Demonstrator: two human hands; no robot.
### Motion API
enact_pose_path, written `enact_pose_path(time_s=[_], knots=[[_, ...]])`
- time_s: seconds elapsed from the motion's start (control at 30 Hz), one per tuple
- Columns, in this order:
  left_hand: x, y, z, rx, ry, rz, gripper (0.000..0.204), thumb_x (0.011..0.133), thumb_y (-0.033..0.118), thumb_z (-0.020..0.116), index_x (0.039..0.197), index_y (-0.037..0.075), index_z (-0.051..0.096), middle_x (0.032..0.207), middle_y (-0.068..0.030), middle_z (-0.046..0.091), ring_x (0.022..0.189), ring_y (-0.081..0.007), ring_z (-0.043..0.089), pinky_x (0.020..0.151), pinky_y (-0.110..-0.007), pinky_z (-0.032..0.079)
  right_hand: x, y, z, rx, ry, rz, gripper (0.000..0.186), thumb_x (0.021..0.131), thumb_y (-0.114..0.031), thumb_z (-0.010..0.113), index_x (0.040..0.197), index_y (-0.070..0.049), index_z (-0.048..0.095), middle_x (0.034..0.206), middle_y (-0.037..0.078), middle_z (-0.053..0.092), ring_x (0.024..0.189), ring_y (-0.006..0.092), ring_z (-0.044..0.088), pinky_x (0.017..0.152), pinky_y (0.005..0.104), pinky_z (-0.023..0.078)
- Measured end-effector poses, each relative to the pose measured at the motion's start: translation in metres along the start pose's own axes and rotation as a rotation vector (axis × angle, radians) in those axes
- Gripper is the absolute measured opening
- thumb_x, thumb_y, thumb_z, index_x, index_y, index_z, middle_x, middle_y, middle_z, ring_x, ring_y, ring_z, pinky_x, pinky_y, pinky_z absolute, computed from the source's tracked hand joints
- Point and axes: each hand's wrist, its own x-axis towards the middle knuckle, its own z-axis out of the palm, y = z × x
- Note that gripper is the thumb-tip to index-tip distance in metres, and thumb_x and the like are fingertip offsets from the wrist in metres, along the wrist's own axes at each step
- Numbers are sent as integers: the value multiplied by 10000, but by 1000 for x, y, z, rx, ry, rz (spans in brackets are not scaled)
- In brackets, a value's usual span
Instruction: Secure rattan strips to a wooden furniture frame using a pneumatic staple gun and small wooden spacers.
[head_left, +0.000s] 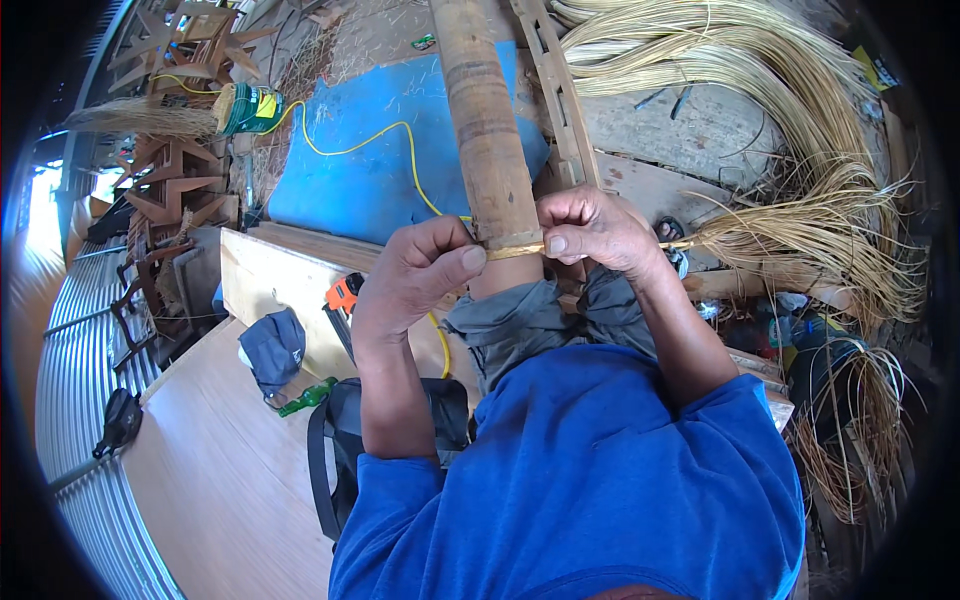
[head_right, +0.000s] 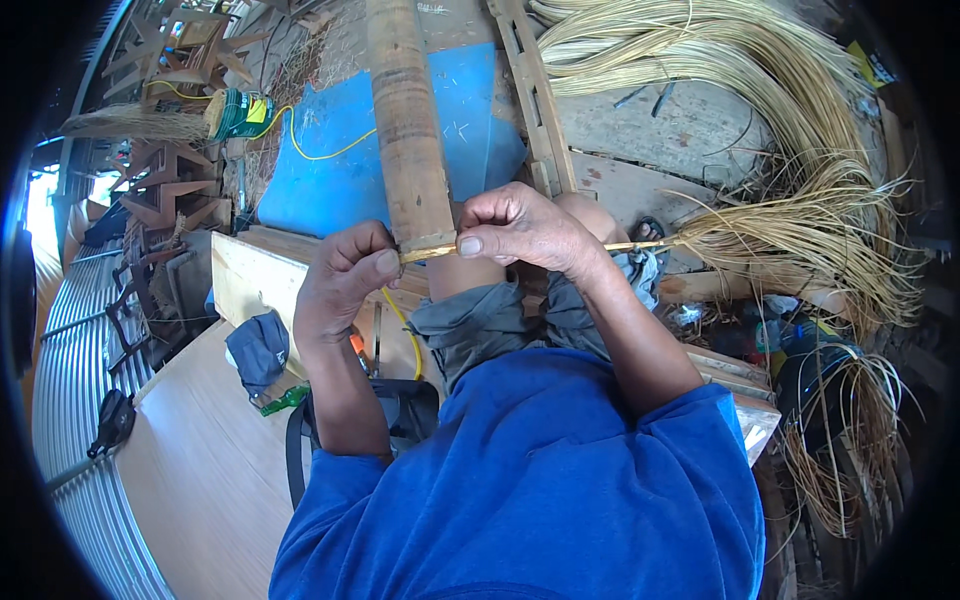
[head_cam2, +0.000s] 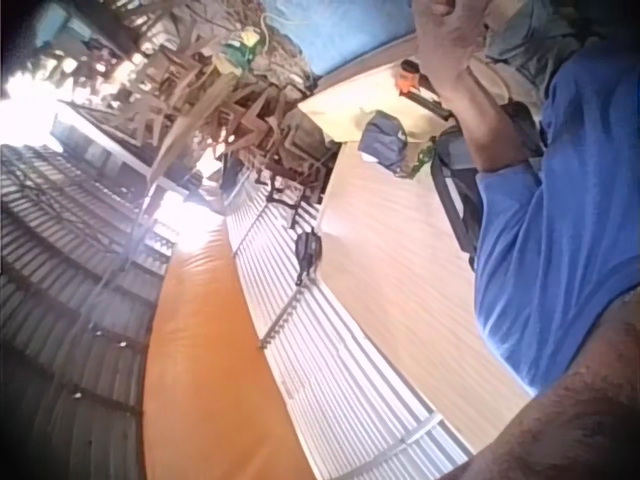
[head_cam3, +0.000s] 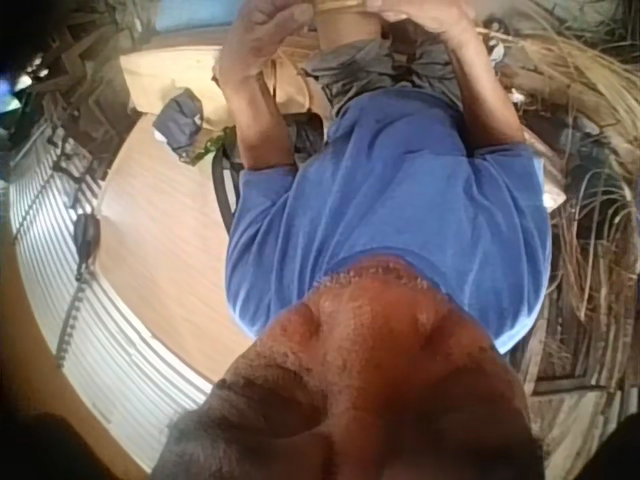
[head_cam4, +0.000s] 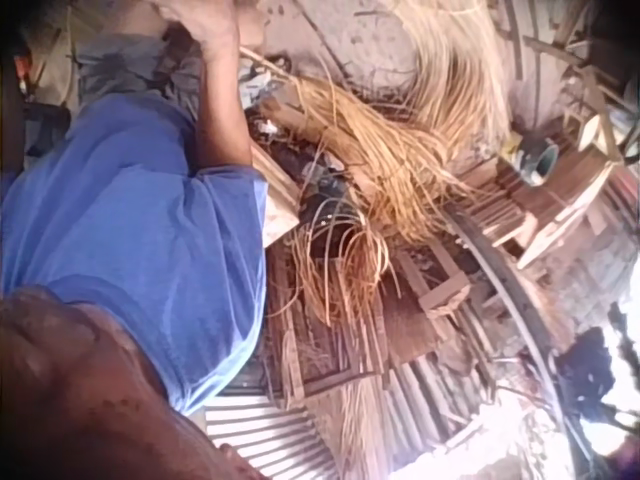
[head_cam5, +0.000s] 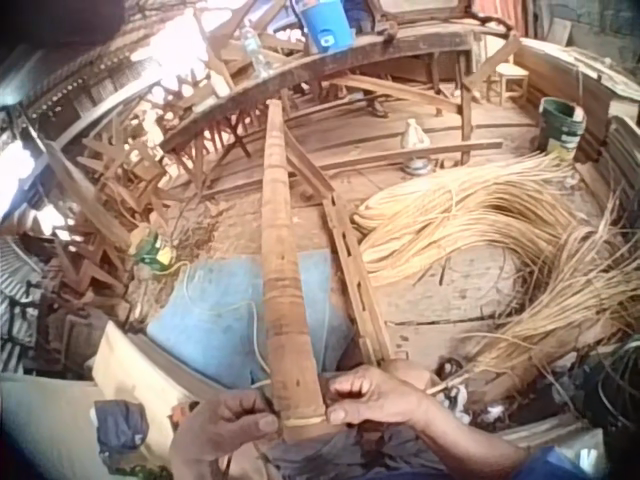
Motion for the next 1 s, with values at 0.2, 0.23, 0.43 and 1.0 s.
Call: enact_pose_path(time_s=[0.2,0.23,0.43,1.0], knots=[[-4,-21,12,58,160,160,195,840,211,624,796,27,579,686,16,511,611,-54,467,536,-217,371,-15,1,5,-402,225,-69,232,839,-225,629,750,-22,560,609,-35,425,536,49,389,463,207,315],[-4,-31,20,67,227,251,196,849,216,623,815,28,577,687,20,494,588,-51,451,518,-220,377,-25,2,14,-390,359,-120,250,843,-244,615,765,-15,552,628,-19,448,539,56,393,468,206,309],[-41,-75,77,-218,363,560,209,908,177,530,1003,-8,551,904,-76,551,834,-152,560,727,-270,454,-42,27,83,-870,415,-374,142,831,-100,603,747,-6,539,641,59,517,550,143,478,501,260,367],[-160,-403,-260,804,1286,-662,421,801,350,605,978,-31,627,780,-150,653,651,-250,635,606,-348,484,-2,72,78,-1122,127,351,274,862,-82,564,1110,34,553,927,100,625,867,143,588,783,263,465]])
